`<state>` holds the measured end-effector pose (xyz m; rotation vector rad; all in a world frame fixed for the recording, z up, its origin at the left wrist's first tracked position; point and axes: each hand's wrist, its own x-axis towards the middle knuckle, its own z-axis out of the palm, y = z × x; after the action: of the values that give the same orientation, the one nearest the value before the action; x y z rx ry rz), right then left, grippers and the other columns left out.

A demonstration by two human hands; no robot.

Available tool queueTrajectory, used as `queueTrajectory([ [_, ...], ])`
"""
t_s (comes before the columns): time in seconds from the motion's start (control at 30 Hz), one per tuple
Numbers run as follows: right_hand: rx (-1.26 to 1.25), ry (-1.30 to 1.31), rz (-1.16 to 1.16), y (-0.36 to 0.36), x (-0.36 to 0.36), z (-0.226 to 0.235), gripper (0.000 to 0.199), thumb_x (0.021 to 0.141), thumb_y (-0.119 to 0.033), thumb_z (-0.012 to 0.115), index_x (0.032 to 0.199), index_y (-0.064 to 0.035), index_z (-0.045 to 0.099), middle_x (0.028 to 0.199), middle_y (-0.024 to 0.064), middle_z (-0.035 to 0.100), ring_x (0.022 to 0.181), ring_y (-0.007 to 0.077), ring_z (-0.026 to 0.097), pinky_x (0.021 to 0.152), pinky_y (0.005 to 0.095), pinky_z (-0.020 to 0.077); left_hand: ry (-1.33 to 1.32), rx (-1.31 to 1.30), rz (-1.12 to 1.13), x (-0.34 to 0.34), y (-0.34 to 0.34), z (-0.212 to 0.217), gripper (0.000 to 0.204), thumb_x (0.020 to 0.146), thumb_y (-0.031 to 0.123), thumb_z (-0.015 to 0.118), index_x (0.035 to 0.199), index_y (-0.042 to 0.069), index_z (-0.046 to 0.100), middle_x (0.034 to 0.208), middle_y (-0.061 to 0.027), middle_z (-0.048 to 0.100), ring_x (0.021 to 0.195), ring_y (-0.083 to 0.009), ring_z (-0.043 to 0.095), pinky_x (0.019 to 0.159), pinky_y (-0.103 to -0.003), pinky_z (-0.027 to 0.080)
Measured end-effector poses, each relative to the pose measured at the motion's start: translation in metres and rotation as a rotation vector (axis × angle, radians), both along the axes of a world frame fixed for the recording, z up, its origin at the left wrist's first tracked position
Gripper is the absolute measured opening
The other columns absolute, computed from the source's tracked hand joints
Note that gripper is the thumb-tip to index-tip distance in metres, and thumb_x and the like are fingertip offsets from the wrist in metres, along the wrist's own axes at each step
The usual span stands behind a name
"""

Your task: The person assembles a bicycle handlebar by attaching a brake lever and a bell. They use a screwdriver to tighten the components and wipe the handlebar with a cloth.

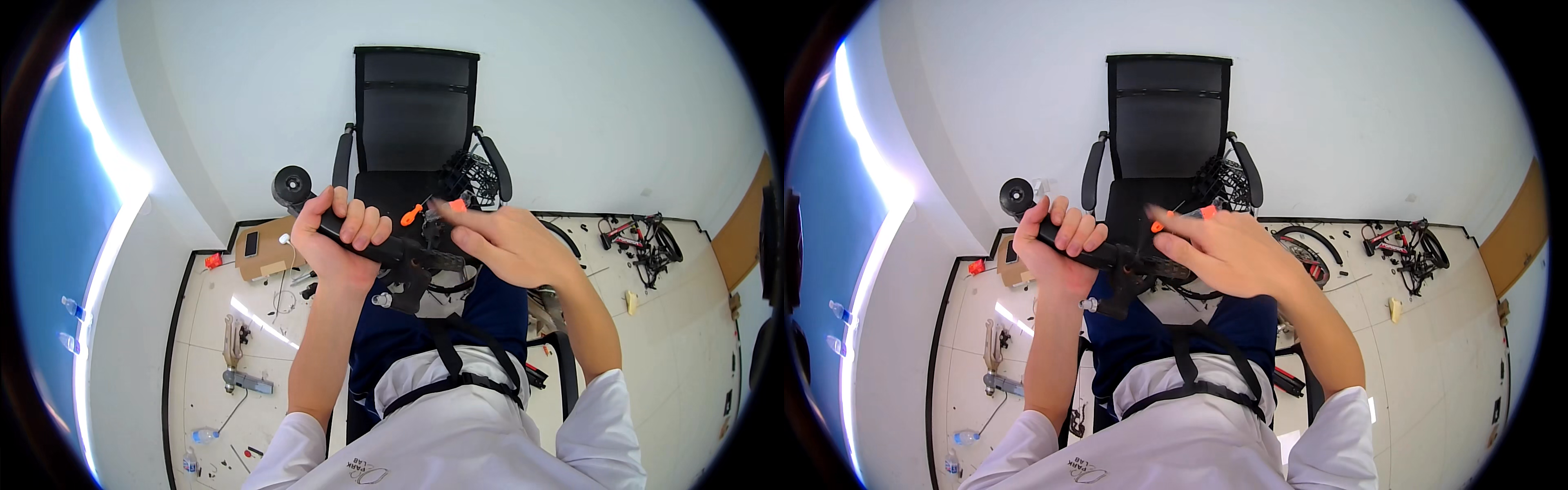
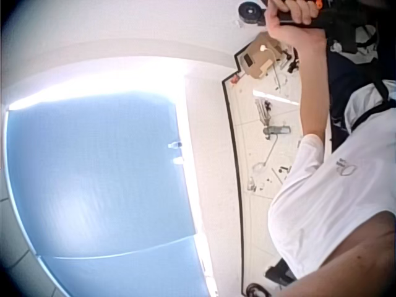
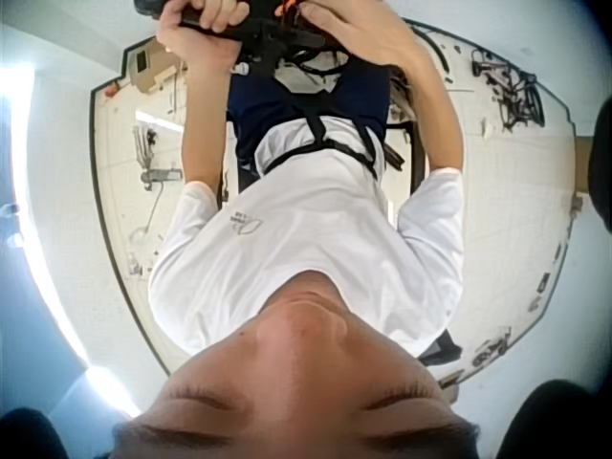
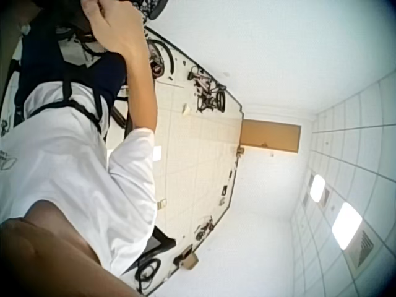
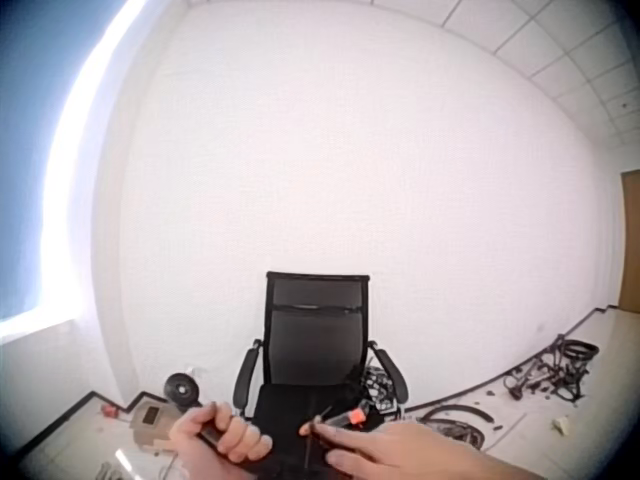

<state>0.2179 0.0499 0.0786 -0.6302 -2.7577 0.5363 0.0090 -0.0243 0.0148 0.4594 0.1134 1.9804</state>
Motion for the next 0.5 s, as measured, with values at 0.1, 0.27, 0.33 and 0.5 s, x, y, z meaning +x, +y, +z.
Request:
queueTrajectory([
  [0.1, -0.160, 0.240, 0.021, -0.006, 0.000, -0.003, 0.044, 0.098, -0.034, 0.043, 0.136, -0.0132, 0.054, 0.054, 0.0056, 0.047, 0.049, 0.0182, 0.046, 0.053, 0.0315, 0.0391, -0.011, 0.001, -0.023, 0.003, 0.002, -0.001, 0.030, 0.091, 0.026, 0.048, 0.066, 0.014, 0.038, 0.047, 0.0034, 0.030, 0.041, -0.0107, 0.027, 0.046, -0.028, 0.027],
  [0.27, -0.268, 0.391, 0.119, -0.004, 0.007, -0.005, 0.039, 0.096, -0.025, 0.045, 0.128, -0.0080, 0.060, 0.053, 0.0010, 0.042, 0.047, 0.0105, 0.040, 0.051, 0.0265, 0.0367, 0.005, 0.009, 0.005, 0.000, 0.001, 0.001, 0.029, 0.091, 0.026, 0.048, 0.066, 0.014, 0.038, 0.047, 0.0034, 0.030, 0.040, -0.0105, 0.027, 0.046, -0.028, 0.027],
  [0.33, -0.298, 0.417, 0.099, -0.001, 0.012, -0.010, 0.036, 0.096, -0.024, 0.044, 0.116, -0.0041, 0.067, 0.053, 0.0007, 0.044, 0.048, 0.0107, 0.040, 0.052, 0.0265, 0.0372, 0.008, 0.028, 0.004, -0.001, 0.000, -0.001, 0.029, 0.091, 0.026, 0.048, 0.066, 0.014, 0.038, 0.046, 0.0035, 0.030, 0.040, -0.0104, 0.027, 0.046, -0.028, 0.027],
  [0.5, -0.254, 0.415, 0.109, -0.001, 0.024, -0.019, 0.046, 0.096, -0.036, 0.041, 0.085, -0.0003, 0.069, 0.053, 0.0012, 0.047, 0.048, 0.0121, 0.046, 0.050, 0.0271, 0.0373, 0.014, 0.027, 0.041, -0.002, 0.001, 0.000, 0.029, 0.091, 0.026, 0.048, 0.066, 0.014, 0.037, 0.046, 0.0037, 0.031, 0.040, -0.0102, 0.028, 0.046, -0.028, 0.027],
])
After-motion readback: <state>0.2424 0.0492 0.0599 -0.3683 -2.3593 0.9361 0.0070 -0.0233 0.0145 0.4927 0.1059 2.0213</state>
